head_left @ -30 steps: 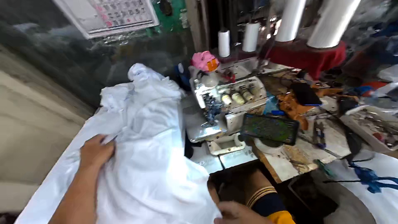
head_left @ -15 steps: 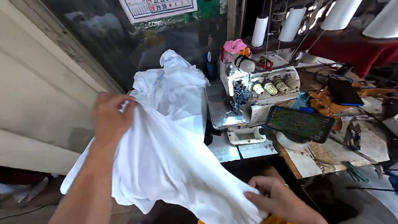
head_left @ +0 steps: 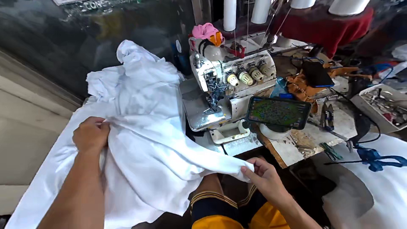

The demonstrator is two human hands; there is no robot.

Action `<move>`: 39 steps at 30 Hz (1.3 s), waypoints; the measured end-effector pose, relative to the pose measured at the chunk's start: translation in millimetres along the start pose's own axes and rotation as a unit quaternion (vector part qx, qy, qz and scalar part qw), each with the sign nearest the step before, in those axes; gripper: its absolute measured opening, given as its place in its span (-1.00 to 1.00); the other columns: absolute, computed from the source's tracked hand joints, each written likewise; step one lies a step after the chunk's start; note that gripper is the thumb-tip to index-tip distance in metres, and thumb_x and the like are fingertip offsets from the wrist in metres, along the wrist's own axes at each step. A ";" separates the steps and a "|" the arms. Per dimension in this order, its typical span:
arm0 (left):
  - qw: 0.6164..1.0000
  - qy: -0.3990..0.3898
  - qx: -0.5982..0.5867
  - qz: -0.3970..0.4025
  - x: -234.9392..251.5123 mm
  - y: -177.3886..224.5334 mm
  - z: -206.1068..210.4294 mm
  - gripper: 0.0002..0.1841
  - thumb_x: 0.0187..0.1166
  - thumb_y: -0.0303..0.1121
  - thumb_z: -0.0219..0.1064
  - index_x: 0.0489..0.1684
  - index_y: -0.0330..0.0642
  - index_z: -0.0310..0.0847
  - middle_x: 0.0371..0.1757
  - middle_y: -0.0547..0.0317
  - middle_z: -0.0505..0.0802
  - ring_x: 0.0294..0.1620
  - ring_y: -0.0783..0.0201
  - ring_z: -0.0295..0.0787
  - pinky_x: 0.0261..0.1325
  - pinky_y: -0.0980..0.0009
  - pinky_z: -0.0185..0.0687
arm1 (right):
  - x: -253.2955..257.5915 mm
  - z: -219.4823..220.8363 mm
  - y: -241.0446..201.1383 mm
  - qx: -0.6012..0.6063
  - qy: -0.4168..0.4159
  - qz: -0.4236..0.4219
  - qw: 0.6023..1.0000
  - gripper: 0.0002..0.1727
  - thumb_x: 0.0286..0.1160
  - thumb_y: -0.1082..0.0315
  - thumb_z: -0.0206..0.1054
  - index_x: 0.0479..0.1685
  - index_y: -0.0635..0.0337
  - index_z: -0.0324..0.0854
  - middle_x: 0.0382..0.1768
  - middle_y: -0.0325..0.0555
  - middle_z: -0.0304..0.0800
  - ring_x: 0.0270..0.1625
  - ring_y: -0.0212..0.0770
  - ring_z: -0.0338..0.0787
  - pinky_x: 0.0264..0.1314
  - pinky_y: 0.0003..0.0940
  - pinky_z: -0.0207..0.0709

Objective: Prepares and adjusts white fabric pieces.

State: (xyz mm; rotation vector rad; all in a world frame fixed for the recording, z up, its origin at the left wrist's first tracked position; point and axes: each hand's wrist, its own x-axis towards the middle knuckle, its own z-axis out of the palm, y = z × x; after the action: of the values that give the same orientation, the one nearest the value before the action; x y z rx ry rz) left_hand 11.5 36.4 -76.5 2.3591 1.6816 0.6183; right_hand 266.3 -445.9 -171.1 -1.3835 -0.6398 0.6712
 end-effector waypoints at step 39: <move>0.859 -0.144 -0.318 0.374 -233.3 195.5 15.8 -0.77 0.77 -0.10 0.21 -0.03 0.05 0.77 -0.21 0.45 0.82 -0.21 0.49 0.79 -0.13 0.46 0.81 | 14.2 15.8 -56.4 -0.091 -0.038 -0.115 0.989 -0.78 0.63 0.15 0.40 -0.08 0.08 0.83 -0.21 -0.24 0.85 -0.29 -0.32 0.83 -0.26 -0.44 0.78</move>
State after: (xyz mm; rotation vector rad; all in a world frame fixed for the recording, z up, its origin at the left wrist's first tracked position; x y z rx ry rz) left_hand 122.4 -247.5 -70.3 2.3355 0.2870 0.7257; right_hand 266.8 -428.6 -113.3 -1.4290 -0.9234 0.4917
